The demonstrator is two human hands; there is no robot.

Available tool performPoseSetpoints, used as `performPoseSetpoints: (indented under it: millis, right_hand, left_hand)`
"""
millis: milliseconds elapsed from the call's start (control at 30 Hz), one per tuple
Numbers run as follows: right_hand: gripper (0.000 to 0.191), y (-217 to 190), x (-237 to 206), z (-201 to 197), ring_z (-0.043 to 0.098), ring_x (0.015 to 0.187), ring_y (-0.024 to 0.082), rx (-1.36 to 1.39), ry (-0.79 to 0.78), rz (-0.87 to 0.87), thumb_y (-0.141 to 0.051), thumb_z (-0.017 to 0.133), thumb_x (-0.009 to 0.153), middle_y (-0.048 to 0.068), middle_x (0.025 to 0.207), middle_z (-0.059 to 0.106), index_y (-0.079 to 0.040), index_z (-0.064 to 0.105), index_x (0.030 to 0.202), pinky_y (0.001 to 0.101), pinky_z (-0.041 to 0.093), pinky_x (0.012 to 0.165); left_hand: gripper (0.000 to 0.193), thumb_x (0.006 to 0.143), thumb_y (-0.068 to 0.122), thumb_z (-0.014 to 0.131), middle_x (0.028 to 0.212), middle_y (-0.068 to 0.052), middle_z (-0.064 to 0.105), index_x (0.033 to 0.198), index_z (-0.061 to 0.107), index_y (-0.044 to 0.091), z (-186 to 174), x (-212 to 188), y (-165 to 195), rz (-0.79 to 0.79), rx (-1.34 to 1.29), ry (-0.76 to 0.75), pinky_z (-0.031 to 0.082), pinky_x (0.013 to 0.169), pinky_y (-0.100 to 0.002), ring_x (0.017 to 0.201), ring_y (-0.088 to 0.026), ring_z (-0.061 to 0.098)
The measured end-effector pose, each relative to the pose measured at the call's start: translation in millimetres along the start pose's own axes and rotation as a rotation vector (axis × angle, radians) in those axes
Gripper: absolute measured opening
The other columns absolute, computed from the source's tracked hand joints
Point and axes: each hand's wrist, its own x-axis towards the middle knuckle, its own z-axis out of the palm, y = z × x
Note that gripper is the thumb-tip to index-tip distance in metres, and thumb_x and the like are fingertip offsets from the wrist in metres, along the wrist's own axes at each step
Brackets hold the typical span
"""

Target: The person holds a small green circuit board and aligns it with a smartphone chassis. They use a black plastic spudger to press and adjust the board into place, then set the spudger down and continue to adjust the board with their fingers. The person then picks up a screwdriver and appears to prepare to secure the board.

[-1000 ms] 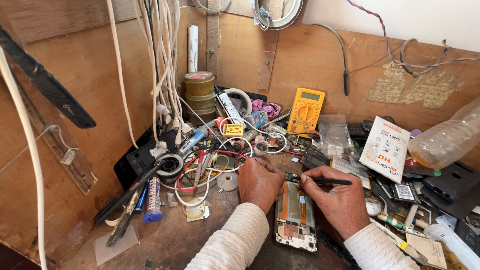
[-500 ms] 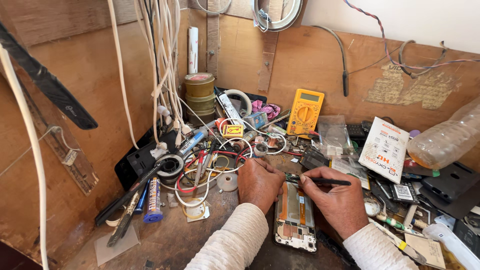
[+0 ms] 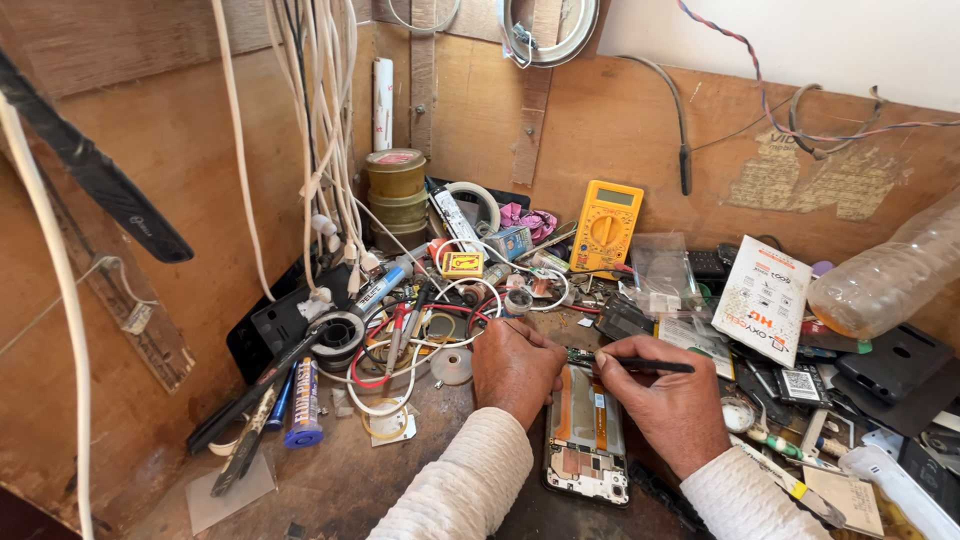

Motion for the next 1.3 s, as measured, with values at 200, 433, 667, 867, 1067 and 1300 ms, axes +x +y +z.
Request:
performPoseSetpoints:
  millis: [200, 433, 667, 867, 1067, 1300]
  right_hand:
    - [0.018, -0.2, 0.0, -0.1, 0.073, 0.068, 0.009, 0.042, 0.002, 0.021, -0.017, 0.077, 0.084, 0.006, 0.077, 0.082, -0.002, 0.081, 0.092, 0.0269, 0.058, 0.064]
    - [0.018, 1.3, -0.2, 0.0, 0.070, 0.068, 0.010, -0.012, 0.005, -0.015, -0.017, 0.078, 0.084, 0.007, 0.075, 0.080, -0.001, 0.081, 0.091, 0.0274, 0.057, 0.063]
    - [0.017, 2.1, -0.7, 2.6, 0.071, 0.068, 0.009, 0.051, 0.010, 0.003, -0.016, 0.077, 0.084, 0.005, 0.076, 0.081, -0.001, 0.080, 0.091, 0.0264, 0.057, 0.064]
    - [0.017, 3.2, -1.1, 0.5, 0.071, 0.067, 0.009, 0.042, 0.013, -0.003, -0.016, 0.077, 0.084, 0.006, 0.076, 0.080, -0.001, 0.080, 0.091, 0.0268, 0.057, 0.063]
    - [0.018, 0.3, -1.2, 0.8, 0.072, 0.068, 0.009, 0.024, 0.013, -0.009, -0.017, 0.077, 0.084, 0.006, 0.077, 0.081, -0.001, 0.080, 0.091, 0.0265, 0.057, 0.064]
    - [0.018, -0.1, -2.3, -1.5, 0.071, 0.067, 0.009, 0.024, 0.015, -0.016, -0.017, 0.077, 0.084, 0.006, 0.076, 0.081, -0.001, 0.081, 0.091, 0.0271, 0.057, 0.063]
  left_hand:
    - [0.012, 0.076, 0.007, 0.078, 0.062, -0.010, 0.073, 0.074, 0.070, -0.001, 1.3, 0.2, -1.9, 0.015, -0.026, 0.007, 0.058, 0.044, -0.030, 0.050, -0.015, 0.072]
    - [0.012, 0.076, 0.007, 0.079, 0.061, -0.011, 0.073, 0.072, 0.071, -0.001, 1.6, 1.0, -1.8, 0.018, 0.006, 0.002, 0.057, 0.044, -0.029, 0.050, -0.014, 0.072]
    - [0.012, 0.076, 0.008, 0.079, 0.060, -0.010, 0.073, 0.071, 0.070, 0.000, 0.4, 0.4, -3.4, 0.013, -0.017, 0.008, 0.057, 0.045, -0.029, 0.049, -0.014, 0.071]
    - [0.013, 0.076, 0.008, 0.079, 0.059, -0.010, 0.072, 0.071, 0.071, 0.000, 1.6, 0.9, -2.1, 0.016, 0.015, 0.007, 0.057, 0.045, -0.029, 0.048, -0.014, 0.071]
    - [0.012, 0.076, 0.008, 0.078, 0.059, -0.010, 0.072, 0.071, 0.071, 0.000, 0.9, -0.5, -2.5, 0.025, -0.017, 0.008, 0.057, 0.044, -0.029, 0.048, -0.014, 0.071]
    - [0.013, 0.076, 0.008, 0.078, 0.059, -0.011, 0.072, 0.071, 0.070, 0.000, 2.7, 0.8, -3.9, 0.037, 0.005, 0.002, 0.057, 0.044, -0.029, 0.048, -0.014, 0.071]
